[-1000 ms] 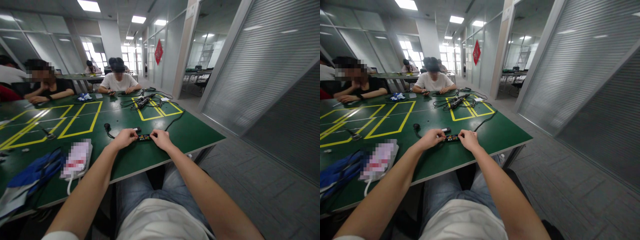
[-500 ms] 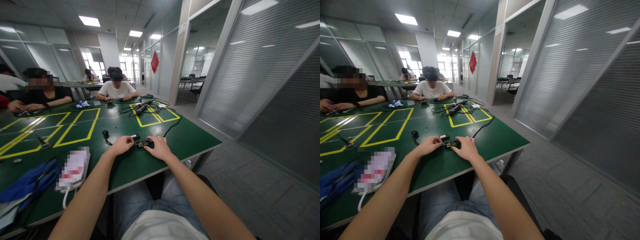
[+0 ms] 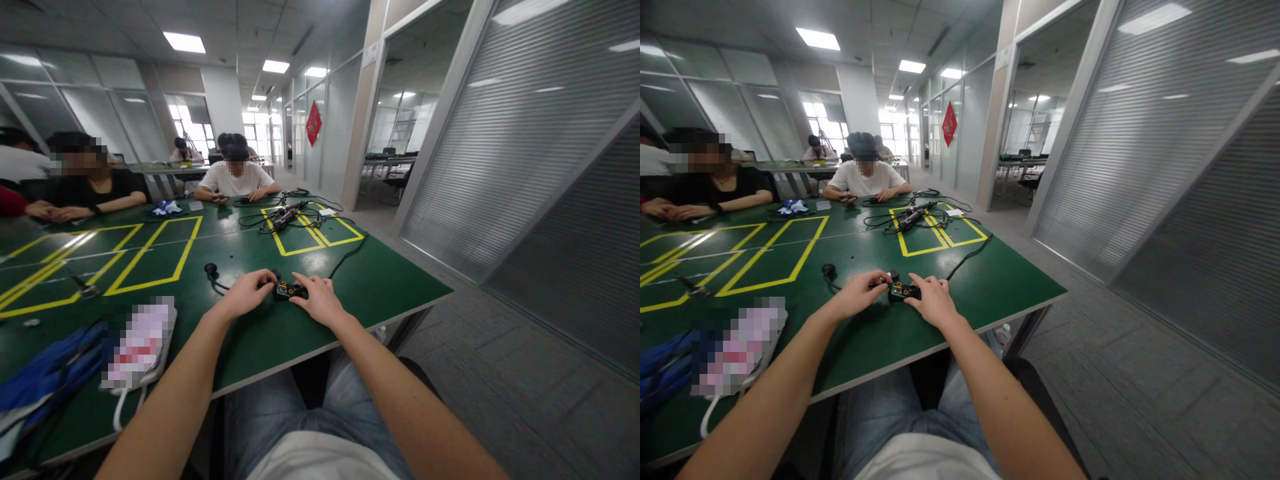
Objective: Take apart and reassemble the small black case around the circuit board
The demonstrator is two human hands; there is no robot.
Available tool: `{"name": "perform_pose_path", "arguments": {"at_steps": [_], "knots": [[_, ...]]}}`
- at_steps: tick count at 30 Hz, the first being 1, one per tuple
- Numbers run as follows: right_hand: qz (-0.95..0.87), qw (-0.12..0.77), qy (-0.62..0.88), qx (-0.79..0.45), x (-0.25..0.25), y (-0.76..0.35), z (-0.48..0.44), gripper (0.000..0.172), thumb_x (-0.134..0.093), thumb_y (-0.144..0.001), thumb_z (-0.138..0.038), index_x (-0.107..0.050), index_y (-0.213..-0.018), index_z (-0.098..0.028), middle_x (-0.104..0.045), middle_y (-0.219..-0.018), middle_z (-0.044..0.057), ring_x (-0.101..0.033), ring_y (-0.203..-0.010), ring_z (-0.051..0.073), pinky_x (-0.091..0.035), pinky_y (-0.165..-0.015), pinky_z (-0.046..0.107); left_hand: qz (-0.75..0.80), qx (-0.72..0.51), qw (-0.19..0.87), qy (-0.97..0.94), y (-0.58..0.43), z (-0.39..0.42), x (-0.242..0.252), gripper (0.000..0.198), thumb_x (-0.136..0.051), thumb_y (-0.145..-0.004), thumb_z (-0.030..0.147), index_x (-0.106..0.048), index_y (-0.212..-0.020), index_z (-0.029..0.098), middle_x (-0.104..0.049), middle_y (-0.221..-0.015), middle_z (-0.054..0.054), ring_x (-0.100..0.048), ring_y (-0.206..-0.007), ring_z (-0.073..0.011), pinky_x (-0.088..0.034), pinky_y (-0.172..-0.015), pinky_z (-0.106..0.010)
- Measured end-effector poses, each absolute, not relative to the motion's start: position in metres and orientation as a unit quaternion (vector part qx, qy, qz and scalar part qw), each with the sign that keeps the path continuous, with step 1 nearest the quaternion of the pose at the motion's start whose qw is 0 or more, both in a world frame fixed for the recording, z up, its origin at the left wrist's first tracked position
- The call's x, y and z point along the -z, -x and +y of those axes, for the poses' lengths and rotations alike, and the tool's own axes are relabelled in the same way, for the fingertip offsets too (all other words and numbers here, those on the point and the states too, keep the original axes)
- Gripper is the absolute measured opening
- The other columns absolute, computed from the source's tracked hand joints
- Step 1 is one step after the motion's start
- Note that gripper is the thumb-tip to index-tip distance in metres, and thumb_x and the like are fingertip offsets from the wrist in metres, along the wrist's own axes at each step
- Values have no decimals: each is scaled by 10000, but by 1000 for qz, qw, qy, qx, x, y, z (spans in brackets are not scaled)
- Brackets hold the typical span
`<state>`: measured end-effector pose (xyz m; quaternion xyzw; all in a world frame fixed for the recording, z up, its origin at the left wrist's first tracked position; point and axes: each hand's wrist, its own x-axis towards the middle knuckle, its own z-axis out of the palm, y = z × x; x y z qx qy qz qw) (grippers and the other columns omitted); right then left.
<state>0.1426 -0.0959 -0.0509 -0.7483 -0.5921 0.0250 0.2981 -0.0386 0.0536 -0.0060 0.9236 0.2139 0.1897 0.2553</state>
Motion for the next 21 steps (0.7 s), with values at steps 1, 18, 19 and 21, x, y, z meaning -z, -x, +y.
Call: {"name": "perform_pose_path", "arguments": {"at_steps": [1,18,19,21], "knots": [[-593,300,747,-28,50,-142,-96,630,-801,-946,-340,-564,-1530,-332,-749,-1307,76,-607,-1244,280,-386,-1067,471,207,-196,260,-922,38,52,5,348,-551,-922,374,-790,-1113,209,-821,-1071,-70,-737,-939,-246,-563,-890,-351],[-597,313,738,-33,49,-140,-97,680,-807,-937,-346,-533,-1558,-337,-770,-1292,61,-612,-1240,279,-384,-1076,477,205,-151,259,-932,43,59,6,419,-550,-911,366,-845,-1166,211,-844,-1086,-65,-759,-994,-269,-563,-968,-351],[-596,313,739,-33,48,-139,-98,658,-809,-936,-349,-552,-1542,-335,-772,-1287,59,-613,-1236,276,-381,-1080,476,204,-141,254,-935,43,59,6,416,-555,-908,355,-845,-1174,218,-846,-1064,-58,-757,-979,-264,-560,-965,-342],[-592,311,743,-30,47,-139,-98,624,-818,-931,-354,-585,-1510,-327,-775,-1277,57,-617,-1233,267,-380,-1082,465,204,-132,243,-939,44,59,6,413,-564,-906,338,-844,-1189,228,-845,-1048,-54,-751,-962,-257,-553,-962,-335]]}}
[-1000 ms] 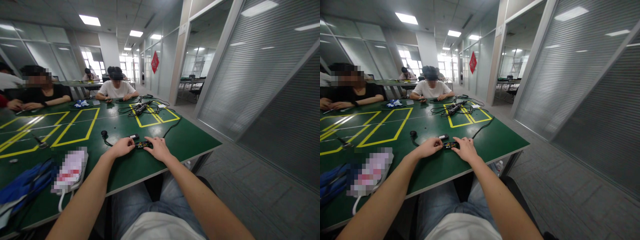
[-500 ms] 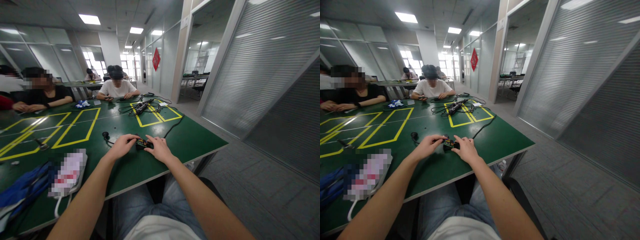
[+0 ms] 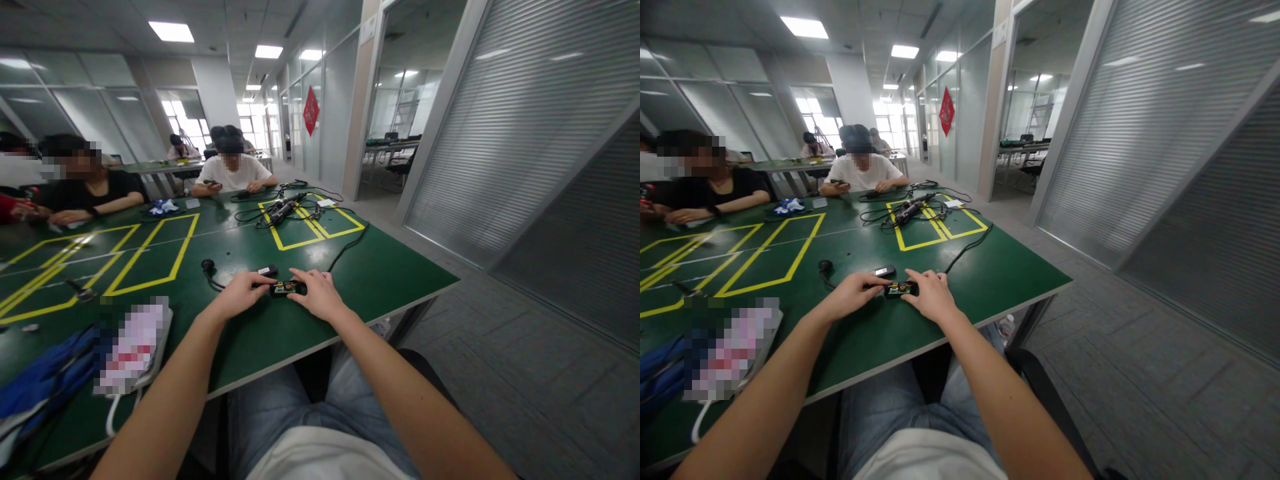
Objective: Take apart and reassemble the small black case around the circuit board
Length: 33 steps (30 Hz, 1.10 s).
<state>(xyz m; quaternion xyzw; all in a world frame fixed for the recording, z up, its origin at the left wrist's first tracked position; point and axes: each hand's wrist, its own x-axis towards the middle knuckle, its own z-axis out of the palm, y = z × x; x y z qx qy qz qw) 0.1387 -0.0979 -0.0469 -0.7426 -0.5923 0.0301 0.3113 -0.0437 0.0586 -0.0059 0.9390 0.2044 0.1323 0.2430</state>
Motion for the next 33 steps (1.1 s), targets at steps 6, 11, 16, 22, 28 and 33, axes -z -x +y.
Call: {"name": "perform_pose_path", "arguments": {"at_steps": [6,11,16,22,28,33], "knots": [[-583,306,753,-28,46,-138,-97,586,-842,-918,-361,-630,-1462,-315,-774,-1264,59,-625,-1234,255,-380,-1080,441,222,-162,233,-933,44,56,1,389,-592,-905,362,-854,-1169,249,-828,-1065,-62,-729,-942,-258,-554,-923,-345],[-579,307,755,-32,44,-138,-98,573,-842,-918,-358,-642,-1454,-314,-771,-1250,70,-626,-1237,259,-382,-1084,447,222,-158,264,-925,44,56,2,376,-605,-883,351,-854,-1139,233,-832,-1062,-58,-730,-953,-258,-555,-941,-348],[-576,308,756,-35,43,-138,-99,529,-839,-920,-364,-673,-1418,-298,-759,-1245,80,-624,-1238,259,-370,-1090,439,214,-105,298,-924,45,58,5,398,-613,-857,354,-830,-1154,203,-831,-1030,-57,-740,-907,-253,-564,-874,-337],[-577,306,756,-29,46,-140,-98,403,-829,-925,-376,-720,-1302,-283,-749,-1233,86,-623,-1223,256,-360,-1069,428,228,-126,269,-927,46,61,7,297,-637,-861,357,-775,-1074,202,-771,-873,-42,-696,-788,-221,-552,-790,-324],[-579,328,746,-24,44,-139,-100,314,-838,-890,-302,-704,-1173,-279,-787,-1139,25,-666,-1148,255,-395,-1040,435,225,-140,241,-934,46,68,9,200,-680,-853,366,-804,-912,222,-781,-962,-69,-708,-913,-251,-554,-903,-360],[-563,361,743,-16,46,-142,-101,137,-719,-932,-212,-743,-1054,-270,-792,-1190,28,-714,-1105,248,-467,-1045,438,214,-134,232,-939,45,70,10,224,-678,-865,372,-835,-948,236,-797,-1024,-71,-713,-957,-257,-558,-933,-361]]}}
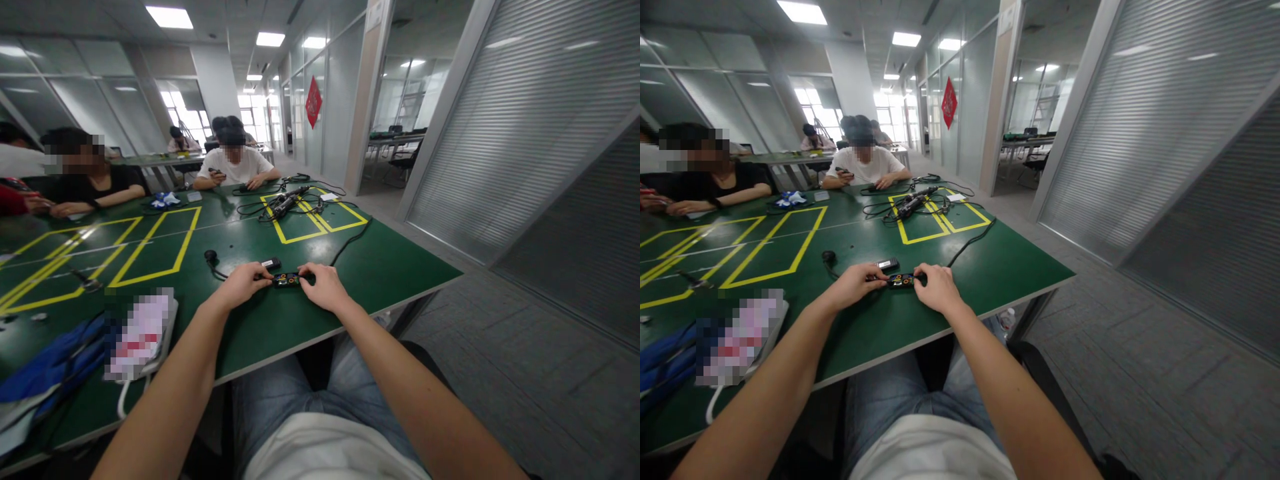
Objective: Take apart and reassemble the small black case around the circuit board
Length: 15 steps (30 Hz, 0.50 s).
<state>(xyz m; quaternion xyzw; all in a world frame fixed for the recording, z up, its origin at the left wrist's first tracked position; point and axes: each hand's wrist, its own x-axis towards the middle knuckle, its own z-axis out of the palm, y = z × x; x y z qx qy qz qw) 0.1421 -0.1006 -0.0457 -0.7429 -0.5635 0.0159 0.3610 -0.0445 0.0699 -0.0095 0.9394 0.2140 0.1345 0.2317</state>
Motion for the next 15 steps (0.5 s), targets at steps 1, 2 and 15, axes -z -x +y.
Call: {"name": "perform_pose_path", "arguments": {"at_steps": [1,2,15], "knots": [[-563,364,742,-18,46,-143,-100,128,-689,-947,-190,-758,-1021,-268,-794,-1202,27,-721,-1107,244,-478,-1047,429,215,-133,229,-940,44,70,10,229,-679,-866,376,-837,-956,238,-800,-1030,-70,-714,-960,-258,-559,-936,-360],[-563,364,742,-19,46,-144,-100,141,-671,-958,-177,-771,-999,-266,-798,-1203,24,-727,-1106,243,-486,-1049,422,217,-132,225,-941,44,70,10,231,-681,-866,378,-838,-961,239,-802,-1034,-68,-715,-964,-258,-557,-940,-359],[-567,270,777,30,37,-135,-105,213,-597,-997,-222,-794,-1071,-257,-794,-1122,76,-688,-1081,299,-465,-1003,446,220,-127,166,-953,39,65,9,239,-662,-883,351,-845,-978,230,-804,-977,-60,-712,-918,-243,-537,-901,-335]]}}
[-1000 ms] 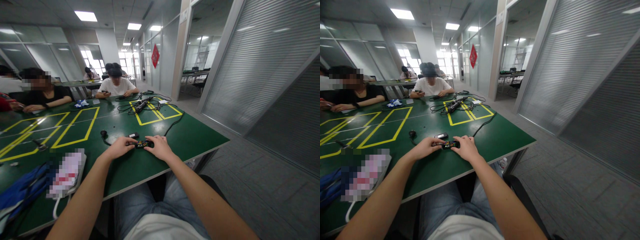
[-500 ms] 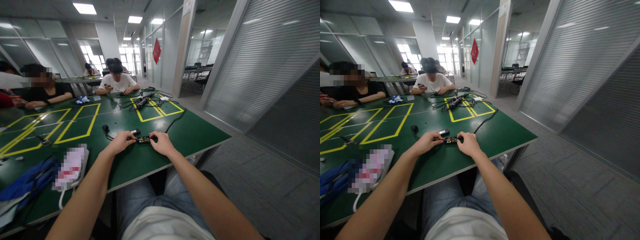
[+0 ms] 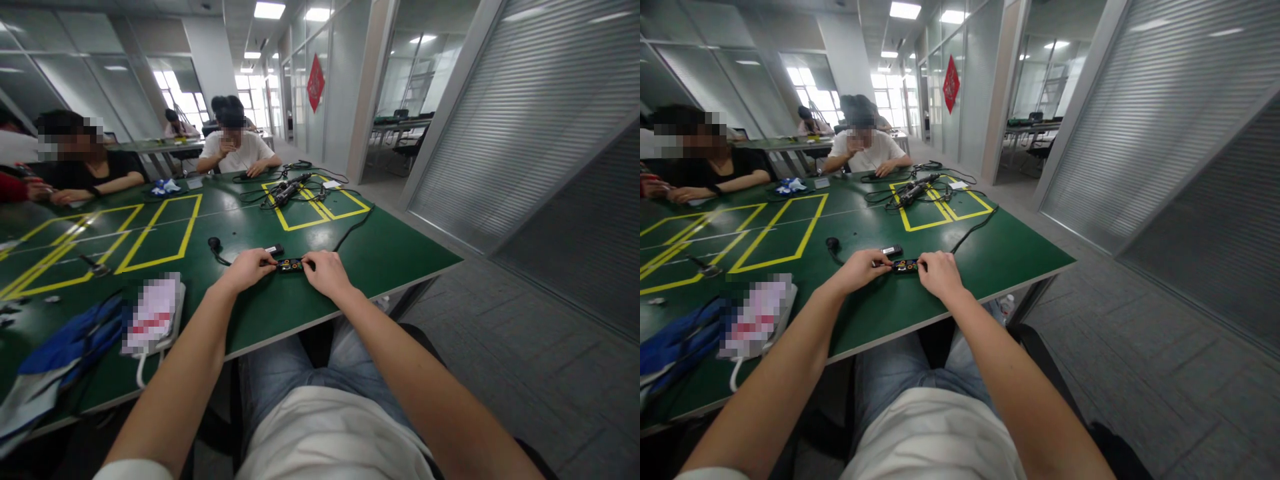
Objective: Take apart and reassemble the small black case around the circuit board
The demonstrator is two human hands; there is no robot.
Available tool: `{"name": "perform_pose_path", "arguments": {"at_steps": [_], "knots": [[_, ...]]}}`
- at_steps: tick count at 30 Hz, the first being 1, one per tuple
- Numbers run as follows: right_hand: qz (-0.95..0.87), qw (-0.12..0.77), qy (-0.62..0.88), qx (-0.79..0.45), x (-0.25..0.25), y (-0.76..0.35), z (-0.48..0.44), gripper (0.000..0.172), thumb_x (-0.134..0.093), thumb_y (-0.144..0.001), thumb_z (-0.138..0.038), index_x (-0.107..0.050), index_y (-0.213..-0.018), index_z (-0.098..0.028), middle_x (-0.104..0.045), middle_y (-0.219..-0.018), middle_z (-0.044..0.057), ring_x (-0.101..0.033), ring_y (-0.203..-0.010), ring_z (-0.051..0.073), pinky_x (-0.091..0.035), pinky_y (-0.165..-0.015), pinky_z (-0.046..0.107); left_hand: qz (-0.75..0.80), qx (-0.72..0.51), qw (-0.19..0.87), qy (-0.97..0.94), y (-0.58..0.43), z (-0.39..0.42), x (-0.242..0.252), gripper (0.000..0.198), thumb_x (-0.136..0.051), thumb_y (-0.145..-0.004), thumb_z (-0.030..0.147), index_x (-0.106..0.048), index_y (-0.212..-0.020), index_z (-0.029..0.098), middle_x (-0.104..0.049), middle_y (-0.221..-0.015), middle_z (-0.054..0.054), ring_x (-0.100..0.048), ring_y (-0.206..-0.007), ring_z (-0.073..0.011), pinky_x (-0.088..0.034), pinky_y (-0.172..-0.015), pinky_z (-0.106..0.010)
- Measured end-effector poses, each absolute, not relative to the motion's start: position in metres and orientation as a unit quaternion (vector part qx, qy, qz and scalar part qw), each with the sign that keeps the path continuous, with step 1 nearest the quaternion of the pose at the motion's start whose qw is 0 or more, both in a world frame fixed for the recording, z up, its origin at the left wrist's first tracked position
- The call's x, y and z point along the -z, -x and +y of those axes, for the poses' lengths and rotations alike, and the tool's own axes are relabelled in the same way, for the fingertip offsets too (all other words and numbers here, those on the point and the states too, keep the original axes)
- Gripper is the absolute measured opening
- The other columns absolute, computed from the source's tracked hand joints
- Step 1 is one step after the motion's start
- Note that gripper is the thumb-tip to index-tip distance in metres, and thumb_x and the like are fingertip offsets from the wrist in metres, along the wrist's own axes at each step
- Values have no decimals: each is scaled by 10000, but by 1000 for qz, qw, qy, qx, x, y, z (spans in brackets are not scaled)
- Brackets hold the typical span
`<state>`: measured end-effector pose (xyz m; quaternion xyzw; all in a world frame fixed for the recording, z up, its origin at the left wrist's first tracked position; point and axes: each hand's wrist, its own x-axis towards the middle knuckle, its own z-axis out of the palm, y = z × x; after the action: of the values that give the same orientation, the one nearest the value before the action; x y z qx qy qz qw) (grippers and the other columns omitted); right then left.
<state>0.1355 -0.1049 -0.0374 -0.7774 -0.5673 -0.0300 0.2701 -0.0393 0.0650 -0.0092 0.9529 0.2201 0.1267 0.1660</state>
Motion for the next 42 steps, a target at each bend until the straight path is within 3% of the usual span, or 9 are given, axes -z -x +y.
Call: {"name": "perform_pose_path", "arguments": {"at_steps": [5,10,13,19,22,25,32,36,42], "knots": [[-582,270,766,41,36,-131,-109,272,-612,-950,-204,-735,-1192,-219,-775,-1146,102,-663,-1096,311,-439,-1020,462,235,-132,151,-951,37,57,8,342,-617,-925,469,-826,-999,210,-793,-940,-75,-707,-863,-247,-541,-828,-341],[-596,290,749,32,38,-133,-108,465,-710,-947,-335,-630,-1388,-213,-734,-1293,123,-625,-1192,327,-400,-1063,484,187,-171,150,-956,32,46,11,457,-631,-930,490,-769,-1232,176,-757,-1125,-127,-704,-1008,-279,-547,-969,-395],[-604,280,746,26,40,-134,-106,482,-717,-971,-374,-620,-1422,-237,-732,-1313,121,-613,-1210,328,-388,-1073,494,185,-169,154,-956,29,43,14,501,-627,-935,475,-724,-1321,170,-731,-1170,-133,-700,-1033,-278,-539,-1003,-403],[-603,263,753,23,42,-135,-104,432,-718,-1001,-346,-649,-1414,-241,-741,-1286,125,-613,-1223,315,-401,-1053,473,232,-140,131,-954,30,40,11,613,-625,-940,534,-658,-1430,167,-752,-1034,-101,-710,-958,-275,-535,-869,-351],[-600,272,752,14,42,-135,-104,519,-743,-991,-331,-592,-1482,-252,-752,-1269,110,-630,-1217,301,-413,-1059,467,242,-121,143,-952,31,39,8,651,-631,-941,523,-628,-1477,154,-778,-1007,-103,-730,-915,-281,-536,-838,-348],[-600,288,747,1,42,-136,-103,642,-774,-970,-309,-507,-1551,-246,-757,-1296,98,-636,-1236,307,-426,-1064,481,230,-119,148,-955,31,38,5,576,-627,-950,479,-671,-1447,190,-805,-1096,-108,-751,-961,-280,-543,-865,-344],[-603,293,742,3,44,-137,-101,699,-811,-941,-294,-493,-1563,-258,-765,-1282,86,-646,-1211,303,-447,-1054,476,219,-171,192,-941,32,37,0,432,-617,-970,475,-796,-1289,246,-816,-1225,-78,-773,-981,-254,-566,-878,-320],[-599,295,744,5,44,-137,-102,685,-804,-948,-327,-498,-1558,-276,-765,-1297,81,-637,-1228,309,-415,-1073,502,216,-156,201,-942,32,41,2,435,-641,-952,489,-817,-1257,233,-837,-1135,-79,-774,-951,-264,-567,-872,-328],[-600,294,744,-3,43,-136,-103,614,-784,-961,-326,-537,-1519,-260,-763,-1307,80,-626,-1245,301,-389,-1082,494,201,-119,207,-950,32,47,7,449,-626,-952,488,-811,-1273,235,-822,-1215,-82,-760,-1060,-292,-548,-972,-354]]}}
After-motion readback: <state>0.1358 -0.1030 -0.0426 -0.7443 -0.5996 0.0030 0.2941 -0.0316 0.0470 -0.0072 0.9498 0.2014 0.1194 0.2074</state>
